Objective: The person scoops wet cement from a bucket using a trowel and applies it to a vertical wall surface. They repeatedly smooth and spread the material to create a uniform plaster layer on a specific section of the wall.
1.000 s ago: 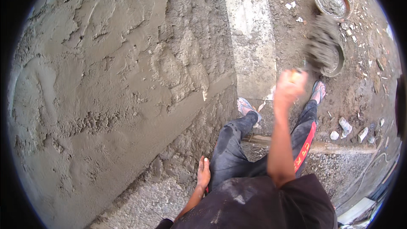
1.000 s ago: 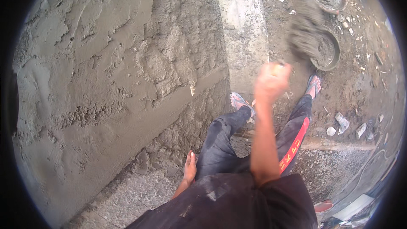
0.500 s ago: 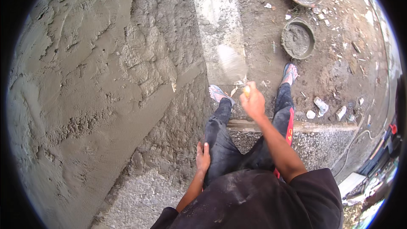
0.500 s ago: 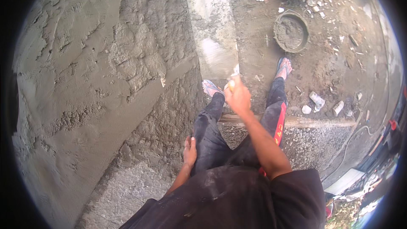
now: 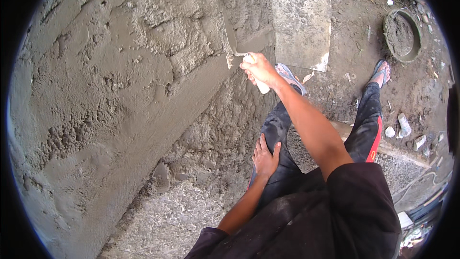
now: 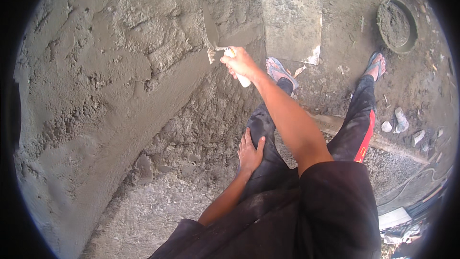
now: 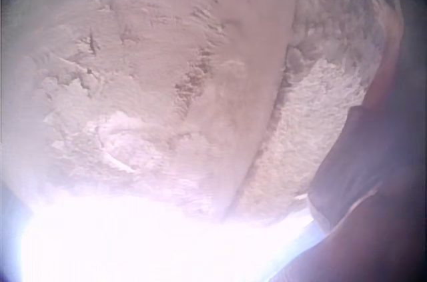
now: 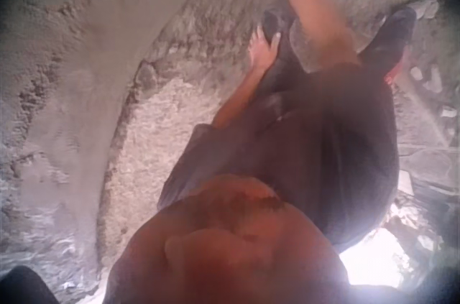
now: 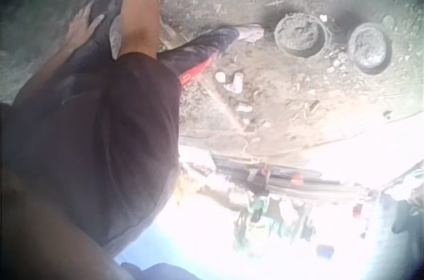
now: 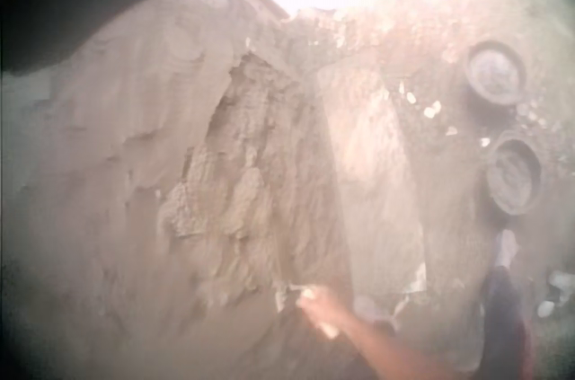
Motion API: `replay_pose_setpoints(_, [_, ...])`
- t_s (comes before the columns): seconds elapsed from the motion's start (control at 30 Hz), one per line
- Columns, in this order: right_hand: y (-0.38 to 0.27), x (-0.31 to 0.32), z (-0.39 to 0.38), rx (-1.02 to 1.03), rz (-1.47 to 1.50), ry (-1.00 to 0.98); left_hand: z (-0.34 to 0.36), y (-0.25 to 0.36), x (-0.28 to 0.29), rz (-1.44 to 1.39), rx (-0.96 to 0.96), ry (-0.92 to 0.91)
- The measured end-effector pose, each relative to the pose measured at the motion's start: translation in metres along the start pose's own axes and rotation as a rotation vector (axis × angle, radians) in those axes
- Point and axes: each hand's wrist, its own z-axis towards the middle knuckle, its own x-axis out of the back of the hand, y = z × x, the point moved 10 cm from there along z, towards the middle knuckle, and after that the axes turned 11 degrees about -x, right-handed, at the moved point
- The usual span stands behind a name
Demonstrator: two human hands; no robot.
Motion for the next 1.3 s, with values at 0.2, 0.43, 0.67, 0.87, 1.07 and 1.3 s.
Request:
replay_pose_setpoints(0.2, [0.001,-0.079,-0.056,0.043,0.052,-0.033,0.006,-0.031,0.009,-0.06,-0.003,-0.045])
replay_pose_setpoints(0.43, [-0.02,-0.138,-0.109,0.055,-0.015,0.0,0.013,-0.04,0.009,-0.068,-0.042,-0.087])
replay_pose_setpoints(0.67, [-0.03,-0.182,-0.158,0.225,-0.272,0.097,0.023,-0.052,-0.007,-0.007,-0.148,0.001])
replay_pose_setpoints(0.87, [0.023,-0.111,-0.191,0.185,-0.406,0.186,0.017,-0.054,0.022,-0.004,-0.049,-0.053])
replay_pose_setpoints(1.07, [-0.079,0.016,-0.003,0.03,0.112,0.161,0.031,-0.034,0.017,-0.033,-0.077,-0.039])
replay_pose_setpoints(1.3, [-0.107,-0.072,-0.022,0.042,0.041,0.021,0.028,-0.052,0.025,-0.058,-0.038,-0.006])
